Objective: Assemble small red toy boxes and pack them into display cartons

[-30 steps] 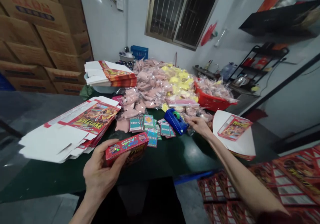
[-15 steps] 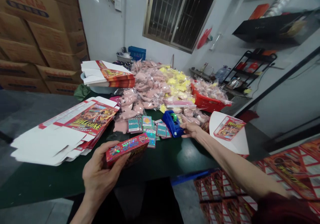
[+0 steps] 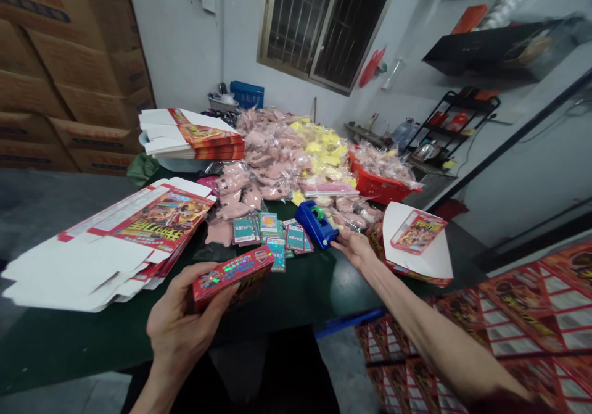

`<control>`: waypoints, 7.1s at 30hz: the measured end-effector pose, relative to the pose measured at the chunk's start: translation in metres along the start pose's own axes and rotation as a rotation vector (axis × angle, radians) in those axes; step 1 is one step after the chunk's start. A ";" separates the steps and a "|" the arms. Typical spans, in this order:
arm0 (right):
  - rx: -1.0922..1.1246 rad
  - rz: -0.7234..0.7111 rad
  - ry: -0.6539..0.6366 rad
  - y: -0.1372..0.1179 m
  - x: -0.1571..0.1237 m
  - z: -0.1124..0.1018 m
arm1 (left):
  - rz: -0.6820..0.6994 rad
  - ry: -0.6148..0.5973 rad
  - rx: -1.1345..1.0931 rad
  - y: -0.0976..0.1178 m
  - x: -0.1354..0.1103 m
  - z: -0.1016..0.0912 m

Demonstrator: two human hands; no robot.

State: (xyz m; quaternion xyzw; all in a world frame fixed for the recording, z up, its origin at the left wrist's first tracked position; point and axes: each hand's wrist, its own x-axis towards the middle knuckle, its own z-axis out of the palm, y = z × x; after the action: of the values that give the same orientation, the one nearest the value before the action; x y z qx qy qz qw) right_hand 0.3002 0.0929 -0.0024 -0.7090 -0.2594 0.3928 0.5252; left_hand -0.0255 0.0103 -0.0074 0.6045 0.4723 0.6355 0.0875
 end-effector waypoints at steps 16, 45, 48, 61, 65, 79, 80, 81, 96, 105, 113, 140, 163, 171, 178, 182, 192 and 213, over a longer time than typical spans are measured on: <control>-0.139 -0.287 -0.005 0.032 -0.050 0.001 | -0.039 0.059 0.001 0.005 0.000 0.006; 0.181 -0.008 -0.598 0.079 -0.189 0.129 | 0.211 -0.145 -0.016 0.013 0.027 -0.001; 0.164 -0.070 -0.573 0.078 -0.178 0.106 | 0.144 -0.145 0.075 0.002 0.036 -0.001; -0.809 -1.203 -0.208 -0.034 -0.171 -0.067 | 0.492 -0.654 -0.168 0.092 0.033 0.064; -0.948 -1.051 -0.160 -0.067 -0.142 -0.133 | 0.313 -0.826 -0.577 0.125 0.024 0.146; -1.136 -0.998 0.101 -0.082 0.059 -0.279 | 0.682 -1.407 0.053 0.123 -0.061 0.321; -1.186 -0.987 0.092 -0.084 0.063 -0.274 | 0.704 -1.413 0.081 0.121 -0.061 0.322; -1.224 -0.973 0.085 -0.087 0.065 -0.269 | 0.725 -1.418 0.104 0.119 -0.060 0.323; -1.579 -0.780 0.407 -0.049 0.091 -0.181 | 0.821 -1.419 0.124 0.123 -0.063 0.320; -1.291 -1.049 0.568 -0.055 0.047 -0.164 | 0.714 -1.217 -0.018 0.122 -0.002 0.202; -0.654 -1.244 -0.348 -0.055 -0.054 0.068 | 0.297 -0.419 0.679 -0.027 0.080 -0.025; -0.609 -1.237 -0.776 -0.101 -0.171 0.139 | 0.209 -0.027 0.496 -0.022 0.025 -0.009; 0.078 -1.027 -0.386 0.019 -0.115 0.112 | -0.524 -0.150 -0.329 -0.023 -0.011 0.024; -0.044 -1.448 -0.308 0.019 -0.110 0.090 | -0.416 -0.192 -0.304 -0.021 -0.025 0.025; -0.048 -1.383 -0.376 0.009 -0.121 0.074 | 0.026 -0.048 -0.149 0.000 0.000 0.021; 0.004 -1.212 -0.428 0.008 -0.129 0.070 | 0.104 0.027 -0.073 0.015 0.009 0.020; 0.033 -0.836 -0.779 -0.004 -0.121 0.056 | -0.416 -0.061 -0.564 0.031 0.017 0.030; -0.179 -0.989 -0.675 -0.017 -0.117 0.040 | 0.091 -0.567 -0.010 0.046 0.042 -0.001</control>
State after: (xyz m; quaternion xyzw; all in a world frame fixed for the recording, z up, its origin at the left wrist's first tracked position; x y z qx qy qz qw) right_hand 0.2028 0.0288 0.0411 -0.3818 -0.7427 0.2818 0.4725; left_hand -0.0163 0.0138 0.0544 0.7783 0.3980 0.4467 0.1905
